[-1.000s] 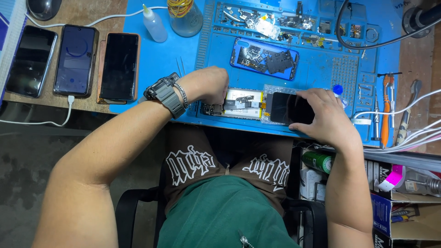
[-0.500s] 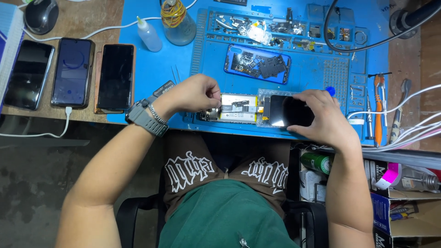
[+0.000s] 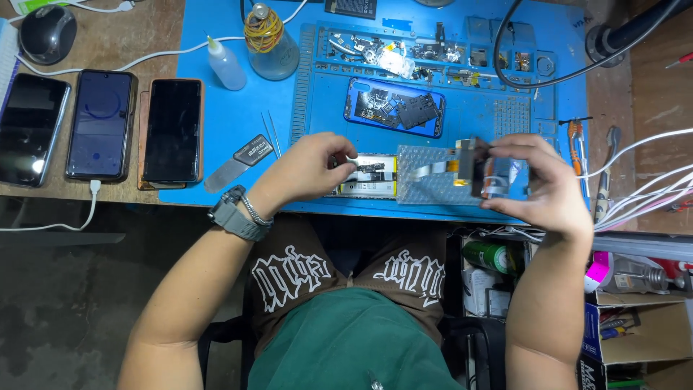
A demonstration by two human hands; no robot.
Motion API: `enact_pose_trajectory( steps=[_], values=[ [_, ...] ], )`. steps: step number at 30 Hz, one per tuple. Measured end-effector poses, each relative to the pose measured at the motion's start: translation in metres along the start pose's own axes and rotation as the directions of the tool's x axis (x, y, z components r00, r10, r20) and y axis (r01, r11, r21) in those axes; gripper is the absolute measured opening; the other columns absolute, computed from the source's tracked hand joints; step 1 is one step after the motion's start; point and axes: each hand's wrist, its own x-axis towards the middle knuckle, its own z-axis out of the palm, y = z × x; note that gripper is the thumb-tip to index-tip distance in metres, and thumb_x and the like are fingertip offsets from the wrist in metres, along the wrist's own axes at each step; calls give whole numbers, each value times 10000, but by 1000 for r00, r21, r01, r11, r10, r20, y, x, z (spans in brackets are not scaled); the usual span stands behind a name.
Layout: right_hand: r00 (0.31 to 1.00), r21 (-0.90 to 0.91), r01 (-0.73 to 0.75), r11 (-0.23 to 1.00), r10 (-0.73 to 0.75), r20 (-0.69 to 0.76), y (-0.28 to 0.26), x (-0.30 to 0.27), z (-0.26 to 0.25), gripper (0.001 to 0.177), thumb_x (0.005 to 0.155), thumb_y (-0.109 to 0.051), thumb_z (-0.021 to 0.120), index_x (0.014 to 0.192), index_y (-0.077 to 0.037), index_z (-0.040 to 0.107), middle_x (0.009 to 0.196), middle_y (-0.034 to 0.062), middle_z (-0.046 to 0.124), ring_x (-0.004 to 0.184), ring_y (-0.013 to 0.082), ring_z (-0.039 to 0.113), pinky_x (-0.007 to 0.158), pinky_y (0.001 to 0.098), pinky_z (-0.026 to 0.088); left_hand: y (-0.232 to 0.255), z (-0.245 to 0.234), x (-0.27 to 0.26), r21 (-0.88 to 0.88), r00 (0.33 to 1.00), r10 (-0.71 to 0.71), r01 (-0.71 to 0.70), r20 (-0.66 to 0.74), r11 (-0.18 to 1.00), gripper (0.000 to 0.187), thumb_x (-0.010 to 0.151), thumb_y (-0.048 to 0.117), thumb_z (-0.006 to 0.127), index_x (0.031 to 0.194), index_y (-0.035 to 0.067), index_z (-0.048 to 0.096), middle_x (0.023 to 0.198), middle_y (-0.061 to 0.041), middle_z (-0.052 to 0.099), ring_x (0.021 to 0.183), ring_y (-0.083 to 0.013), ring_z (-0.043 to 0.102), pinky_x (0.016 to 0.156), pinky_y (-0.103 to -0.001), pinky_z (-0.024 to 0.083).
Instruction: The person disassembles a smartphone on a blue workbench, removing the screen and battery. They then apply adhesive to a new screen assembly and attach it to the phone's chassis, using tweezers to adjust internal components.
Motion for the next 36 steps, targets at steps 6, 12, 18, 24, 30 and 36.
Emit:
enact_pose_trajectory(
  steps=[6,12,18,24,30,36],
  values=[
    [941,-313,-124,942,11,-339,-34,-44,-6,684,753,-75,925,1321,94,585,1306,263,506,1294,376,537,1110,460,520,-4,36,18,312,986,164,-158,7,937,270,983,310,619,1110,88,708,1010,-104,611,916,-305,546,738,-461,499],
    [902,-630,-343,697,58,-427,-74,-74,-2,655,824,-136,968,1335,124,651,1265,326,514,1303,445,472,1080,540,465,1,40,29,329,997,54,-70,59,942,221,955,257,657,1109,106,706,1056,-92,610,995,-315,563,770,-468,538],
    [982,-784,-166,598,169,-78,-41,-39,-9,647,611,-427,904,1189,-165,774,1145,92,702,1082,292,674,969,428,487,4,34,26,303,998,52,-63,44,951,158,936,207,593,963,98,704,922,-71,635,872,-282,580,739,-429,513],
    [908,-538,-197,820,359,215,7,31,41,718,538,-265,962,1203,-135,725,1228,176,681,1291,424,569,1158,614,337,0,-7,28,106,998,24,-31,65,994,173,921,157,590,867,32,697,757,-145,653,814,-358,680,758,-442,593],
    [915,-540,-176,823,340,219,35,28,45,740,523,-315,984,1202,-212,708,1156,43,620,1226,317,594,1084,492,435,-32,-44,37,150,993,-115,117,-22,982,154,933,132,580,940,47,707,833,-133,682,898,-364,678,794,-456,566],
    [962,-594,-234,770,272,-26,72,12,19,804,492,-347,957,1247,-225,709,1204,70,601,1215,349,616,1010,463,474,-42,-34,32,253,988,-32,69,-150,965,154,959,147,617,994,55,736,874,-130,675,935,-352,659,822,-458,553]
  ],
)
